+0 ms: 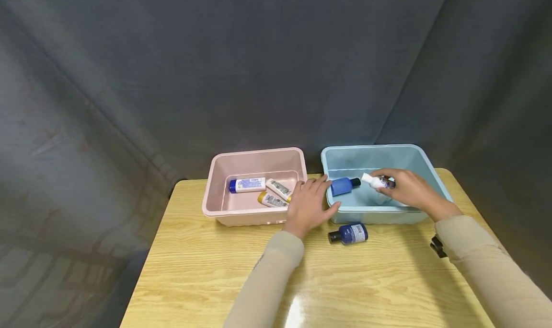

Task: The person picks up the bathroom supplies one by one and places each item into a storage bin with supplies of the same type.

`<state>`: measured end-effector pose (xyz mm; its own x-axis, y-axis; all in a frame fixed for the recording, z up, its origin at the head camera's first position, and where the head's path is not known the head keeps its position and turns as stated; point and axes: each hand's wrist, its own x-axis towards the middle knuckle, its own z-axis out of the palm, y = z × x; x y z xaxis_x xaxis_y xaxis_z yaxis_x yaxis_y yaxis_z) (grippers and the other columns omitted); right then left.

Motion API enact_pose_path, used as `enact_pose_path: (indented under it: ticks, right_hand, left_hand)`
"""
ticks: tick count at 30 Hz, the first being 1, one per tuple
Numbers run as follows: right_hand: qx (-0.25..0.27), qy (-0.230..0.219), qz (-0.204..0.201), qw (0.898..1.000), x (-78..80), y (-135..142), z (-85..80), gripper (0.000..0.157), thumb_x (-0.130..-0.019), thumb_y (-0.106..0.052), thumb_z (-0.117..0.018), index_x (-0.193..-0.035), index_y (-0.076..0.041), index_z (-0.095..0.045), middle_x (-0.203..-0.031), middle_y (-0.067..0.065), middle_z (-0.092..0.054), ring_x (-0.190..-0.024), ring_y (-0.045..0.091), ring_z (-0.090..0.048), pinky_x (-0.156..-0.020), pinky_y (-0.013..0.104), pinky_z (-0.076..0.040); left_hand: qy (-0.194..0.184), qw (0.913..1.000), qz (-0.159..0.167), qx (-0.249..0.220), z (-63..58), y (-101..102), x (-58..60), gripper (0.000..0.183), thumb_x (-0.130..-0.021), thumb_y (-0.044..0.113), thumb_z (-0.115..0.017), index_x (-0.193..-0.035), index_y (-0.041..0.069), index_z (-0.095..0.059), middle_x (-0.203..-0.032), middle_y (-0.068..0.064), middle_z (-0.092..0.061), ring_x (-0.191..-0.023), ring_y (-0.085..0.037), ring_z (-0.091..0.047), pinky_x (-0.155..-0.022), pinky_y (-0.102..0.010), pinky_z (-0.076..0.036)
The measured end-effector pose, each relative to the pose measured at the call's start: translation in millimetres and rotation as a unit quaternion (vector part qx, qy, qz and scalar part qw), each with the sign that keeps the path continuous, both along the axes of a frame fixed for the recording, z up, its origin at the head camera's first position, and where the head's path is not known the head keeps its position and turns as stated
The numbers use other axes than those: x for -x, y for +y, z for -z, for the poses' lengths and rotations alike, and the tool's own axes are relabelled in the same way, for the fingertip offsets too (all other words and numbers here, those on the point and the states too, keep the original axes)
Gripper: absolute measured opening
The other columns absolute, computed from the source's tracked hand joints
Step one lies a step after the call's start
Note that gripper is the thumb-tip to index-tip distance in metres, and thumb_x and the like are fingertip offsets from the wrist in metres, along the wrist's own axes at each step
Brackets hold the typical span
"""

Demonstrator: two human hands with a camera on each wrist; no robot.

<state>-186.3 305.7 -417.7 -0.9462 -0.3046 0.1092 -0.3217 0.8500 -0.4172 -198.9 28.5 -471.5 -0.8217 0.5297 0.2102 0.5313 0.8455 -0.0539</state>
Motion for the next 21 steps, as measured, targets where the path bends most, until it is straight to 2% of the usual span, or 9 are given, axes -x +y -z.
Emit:
enact_pose_path:
  ticks: [8,15,21]
  right_hand:
    - [0.028,-0.03,-0.005,0.999,10.4,-2,8.4,0.039,-0.083,-0.006,-0.078,-0.121,-0.002,-0.068,-0.103,0.014,-0.07,-0.083,0.023,-0.06,-0.066,0.037,-0.048]
    - [0.052,-0.056,-0.013,0.997,18.8,-5,20.5,0.036,-0.083,0.0,-0.076,-0.119,0.0,-0.068,-0.11,0.017,-0.068,-0.091,0.028,-0.062,-0.074,0.042,-0.052]
    - [0.052,-0.073,-0.021,0.996,19.2,-9,28.9,0.035,-0.084,-0.001,-0.075,-0.119,0.001,-0.067,-0.117,0.021,-0.066,-0.098,0.034,-0.062,-0.079,0.051,-0.053]
  left_hand:
    - [0.002,1.0,0.0,0.0,-1.5,-1,-1.0,0.071,-0.094,0.072,-0.03,-0.15,0.03,-0.041,-0.157,0.01,-0.035,-0.136,-0.015,-0.041,-0.112,-0.043,-0.031]
    - [0.011,0.9999,0.0,0.001,0.7,-1,0.4,0.071,-0.094,0.073,-0.029,-0.15,0.03,-0.042,-0.156,0.01,-0.036,-0.135,-0.014,-0.041,-0.111,-0.042,-0.032]
    - [0.018,0.9998,0.001,-0.003,2.6,-1,0.7,0.07,-0.094,0.072,-0.03,-0.149,0.031,-0.044,-0.156,0.01,-0.038,-0.135,-0.014,-0.042,-0.111,-0.043,-0.033]
